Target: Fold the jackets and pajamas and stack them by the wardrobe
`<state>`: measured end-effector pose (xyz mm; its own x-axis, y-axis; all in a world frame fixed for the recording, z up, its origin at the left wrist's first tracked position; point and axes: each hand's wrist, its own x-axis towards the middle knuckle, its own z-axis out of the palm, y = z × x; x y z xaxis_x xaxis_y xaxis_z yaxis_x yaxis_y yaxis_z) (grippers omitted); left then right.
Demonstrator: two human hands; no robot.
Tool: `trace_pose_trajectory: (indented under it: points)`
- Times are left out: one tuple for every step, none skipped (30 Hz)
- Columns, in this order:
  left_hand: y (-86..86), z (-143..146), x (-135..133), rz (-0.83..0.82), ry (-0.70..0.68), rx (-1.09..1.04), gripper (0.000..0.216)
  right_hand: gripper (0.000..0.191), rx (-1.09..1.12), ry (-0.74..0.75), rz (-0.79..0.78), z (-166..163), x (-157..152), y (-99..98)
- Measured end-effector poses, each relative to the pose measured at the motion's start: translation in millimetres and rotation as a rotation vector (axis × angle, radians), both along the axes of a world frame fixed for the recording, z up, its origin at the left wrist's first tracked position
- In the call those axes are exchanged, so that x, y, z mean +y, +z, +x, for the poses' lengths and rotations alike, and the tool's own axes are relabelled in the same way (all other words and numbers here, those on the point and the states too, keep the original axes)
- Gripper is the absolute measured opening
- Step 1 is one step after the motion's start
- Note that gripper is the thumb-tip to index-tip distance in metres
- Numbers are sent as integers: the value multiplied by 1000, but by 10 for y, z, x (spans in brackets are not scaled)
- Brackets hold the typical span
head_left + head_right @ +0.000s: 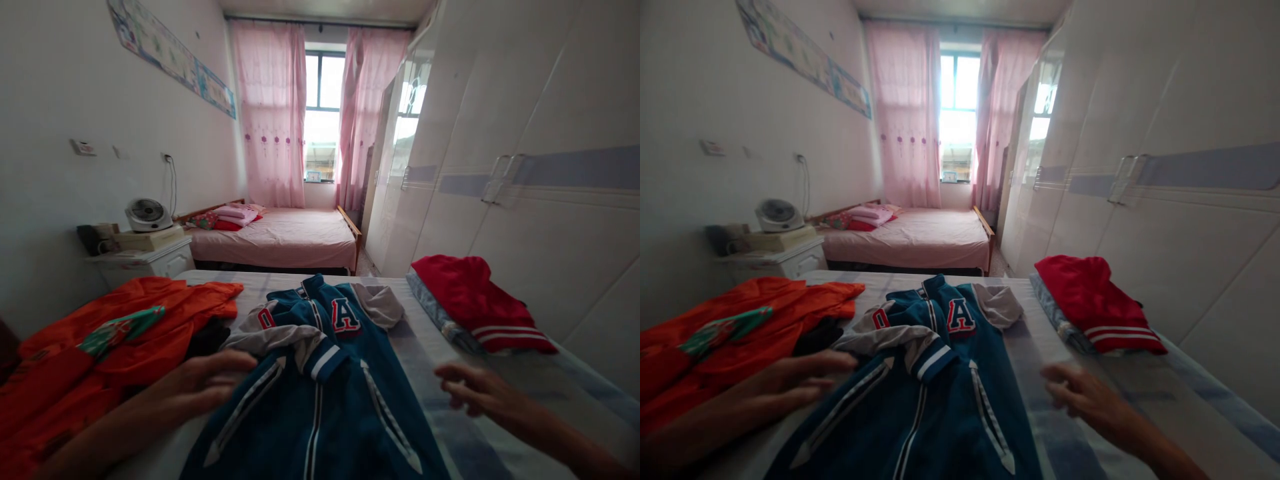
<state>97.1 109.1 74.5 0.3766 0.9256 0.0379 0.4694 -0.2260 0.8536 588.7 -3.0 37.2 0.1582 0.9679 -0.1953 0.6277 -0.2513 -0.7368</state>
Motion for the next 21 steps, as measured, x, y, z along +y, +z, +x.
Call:
trace_pose_trajectory:
  points:
    - [-3, 53, 208, 20, -60, 56, 44, 48, 1, -37, 23, 1, 225, -36]
    - [-15, 119, 434, 95, -64, 114, 44, 50, -20, -88, 53, -1, 461, -64]
    - [-40, 193, 665, 175, -14, 191, 44, 52, -55, -140, 80, -5, 699, -85]
    - [-79, 267, 888, 231, 53, 253, 43, 53, -95, -186, 112, -13, 930, -101]
    - [-127, 337, 1095, 250, 103, 292, 43, 53, -136, -222, 144, -22, 1150, -111]
    - [-178, 400, 1279, 256, 149, 322, 42, 53, -170, -242, 177, -33, 1353, -118]
    - [-227, 454, 1440, 247, 178, 339, 40, 53, -196, -253, 212, -44, 1539, -122]
    - [-269, 501, 1576, 236, 192, 347, 36, 53, -218, -264, 245, -53, 1707, -124]
    - [-304, 543, 1689, 228, 198, 355, 32, 54, -235, -280, 270, -59, 1855, -125]
    - [-331, 585, 1782, 221, 200, 362, 27, 55, -245, -299, 285, -64, 1984, -126]
    - [-352, 629, 1859, 213, 201, 367, 23, 56, -249, -320, 289, -67, 2093, -127]
    - [-370, 676, 1921, 205, 205, 371, 22, 59, -249, -341, 285, -73, 2181, -128]
    - [-387, 729, 1969, 199, 213, 374, 24, 60, -243, -357, 274, -82, 2248, -130]
    - [-401, 785, 2005, 194, 221, 376, 25, 60, -232, -361, 259, -99, 2294, -131]
    - [-412, 840, 2029, 194, 227, 375, 26, 57, -214, -351, 239, -124, 2318, -130]
    - [-414, 891, 2041, 199, 227, 371, 24, 50, -190, -327, 219, -155, 2322, -125]
    - [-404, 931, 2041, 213, 220, 361, 21, 41, -158, -293, 201, -190, 2305, -111]
    - [-376, 957, 2033, 235, 207, 347, 17, 32, -122, -256, 192, -223, 2271, -86]
    - [-326, 966, 2018, 267, 188, 331, 14, 26, -85, -221, 194, -246, 2223, -47]
    - [-252, 959, 2000, 309, 170, 316, 15, 26, -53, -193, 205, -254, 2166, 7]
    - [-155, 937, 1985, 358, 158, 302, 18, 29, -17, -187, 238, -240, 2108, 76]
